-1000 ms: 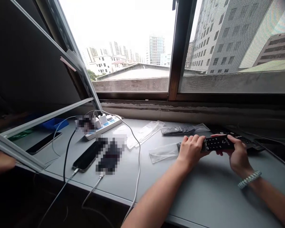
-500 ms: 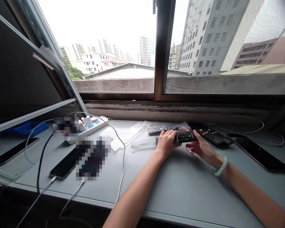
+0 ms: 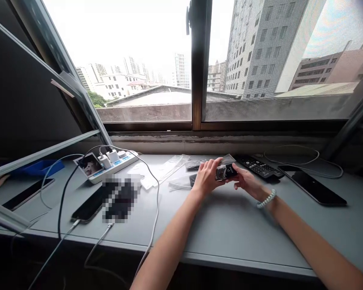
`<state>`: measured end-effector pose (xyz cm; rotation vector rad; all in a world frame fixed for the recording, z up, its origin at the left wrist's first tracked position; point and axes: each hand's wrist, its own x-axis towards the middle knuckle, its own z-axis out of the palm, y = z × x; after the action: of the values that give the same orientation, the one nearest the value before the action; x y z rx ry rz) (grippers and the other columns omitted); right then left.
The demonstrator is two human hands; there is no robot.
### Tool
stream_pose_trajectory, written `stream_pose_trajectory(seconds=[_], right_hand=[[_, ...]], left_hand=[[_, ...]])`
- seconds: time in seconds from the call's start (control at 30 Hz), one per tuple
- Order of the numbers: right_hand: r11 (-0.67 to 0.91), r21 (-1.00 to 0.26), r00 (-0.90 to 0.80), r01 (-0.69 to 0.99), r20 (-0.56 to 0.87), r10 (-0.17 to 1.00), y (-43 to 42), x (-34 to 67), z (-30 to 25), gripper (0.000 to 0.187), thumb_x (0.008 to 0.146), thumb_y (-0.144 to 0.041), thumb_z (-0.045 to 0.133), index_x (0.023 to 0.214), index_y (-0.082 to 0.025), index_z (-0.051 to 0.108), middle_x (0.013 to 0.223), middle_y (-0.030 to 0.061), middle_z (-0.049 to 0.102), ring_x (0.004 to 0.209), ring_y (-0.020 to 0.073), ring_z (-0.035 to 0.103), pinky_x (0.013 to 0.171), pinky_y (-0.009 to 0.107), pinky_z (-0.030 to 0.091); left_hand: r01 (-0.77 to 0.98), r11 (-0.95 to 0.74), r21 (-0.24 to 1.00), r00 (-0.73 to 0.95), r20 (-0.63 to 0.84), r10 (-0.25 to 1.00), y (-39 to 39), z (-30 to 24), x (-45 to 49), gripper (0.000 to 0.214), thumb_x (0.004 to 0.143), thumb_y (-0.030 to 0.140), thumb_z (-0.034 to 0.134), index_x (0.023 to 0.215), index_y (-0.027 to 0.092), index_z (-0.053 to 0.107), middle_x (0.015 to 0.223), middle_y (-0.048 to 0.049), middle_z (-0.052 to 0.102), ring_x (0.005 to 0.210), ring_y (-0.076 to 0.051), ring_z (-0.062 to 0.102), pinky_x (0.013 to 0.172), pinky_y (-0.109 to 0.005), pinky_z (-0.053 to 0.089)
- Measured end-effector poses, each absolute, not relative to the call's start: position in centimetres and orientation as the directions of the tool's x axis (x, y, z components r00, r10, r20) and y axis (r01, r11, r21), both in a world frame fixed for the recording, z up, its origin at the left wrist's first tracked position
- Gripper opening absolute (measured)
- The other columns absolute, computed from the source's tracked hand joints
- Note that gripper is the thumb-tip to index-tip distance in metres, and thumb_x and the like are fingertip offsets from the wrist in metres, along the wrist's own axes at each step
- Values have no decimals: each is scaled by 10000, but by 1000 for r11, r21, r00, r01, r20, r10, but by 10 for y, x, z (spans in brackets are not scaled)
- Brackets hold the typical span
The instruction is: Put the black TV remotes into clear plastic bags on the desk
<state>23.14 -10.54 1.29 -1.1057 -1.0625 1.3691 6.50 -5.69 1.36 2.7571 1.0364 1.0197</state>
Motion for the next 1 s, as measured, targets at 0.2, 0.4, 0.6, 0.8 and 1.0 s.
stream_pose_trajectory(seconds=[0.2, 0.4, 0.6, 0.8, 1.0], right_hand=[[-29, -977, 203, -210, -73, 977, -107, 255, 21, 288, 818, -477, 508, 915, -220, 595, 827, 60, 650, 753, 173, 632, 429, 208, 458], [-107, -941, 174, -322, -170, 970, -112, 254, 28, 131, 802, -313, 577, 924, -268, 593, 854, 18, 634, 791, 137, 622, 454, 174, 466], [-122, -986, 110, -112, -134, 985, -115, 252, 26, 360, 660, -320, 716, 1009, -296, 632, 763, -29, 581, 562, 54, 483, 458, 127, 406], [-210, -975, 210, 71, -191, 959, -117, 248, 27, 357, 645, -443, 690, 931, -232, 663, 760, 7, 589, 595, 74, 454, 495, 154, 388], [-154, -964, 217, 215, -106, 970, -112, 246, 21, 412, 674, -521, 631, 926, -198, 667, 644, 1, 563, 524, 73, 418, 465, 179, 356]], left_hand=[[739, -627, 245, 466, 486, 739, -44, 8, 53, 489, 688, 489, 672, 1075, 234, 514, 1083, -31, 568, 1015, -216, 511, 917, -354, 330], [762, -609, 221, 482, 434, 761, -39, 3, 48, 390, 762, 453, 626, 1077, 253, 514, 1049, -14, 591, 976, -200, 533, 881, -322, 350], [723, -677, 139, 552, 472, 687, -48, 9, 53, 364, 793, 388, 613, 1113, 256, 499, 1024, -13, 582, 990, -196, 530, 922, -333, 321], [674, -729, 121, 618, 447, 646, -56, 10, 61, 474, 811, 428, 571, 1227, 241, 441, 1019, -36, 563, 983, -207, 524, 849, -327, 362], [675, -733, 86, 632, 445, 634, -58, 10, 66, 497, 845, 447, 504, 1286, 248, 391, 1014, -46, 547, 970, -215, 507, 847, -343, 370]])
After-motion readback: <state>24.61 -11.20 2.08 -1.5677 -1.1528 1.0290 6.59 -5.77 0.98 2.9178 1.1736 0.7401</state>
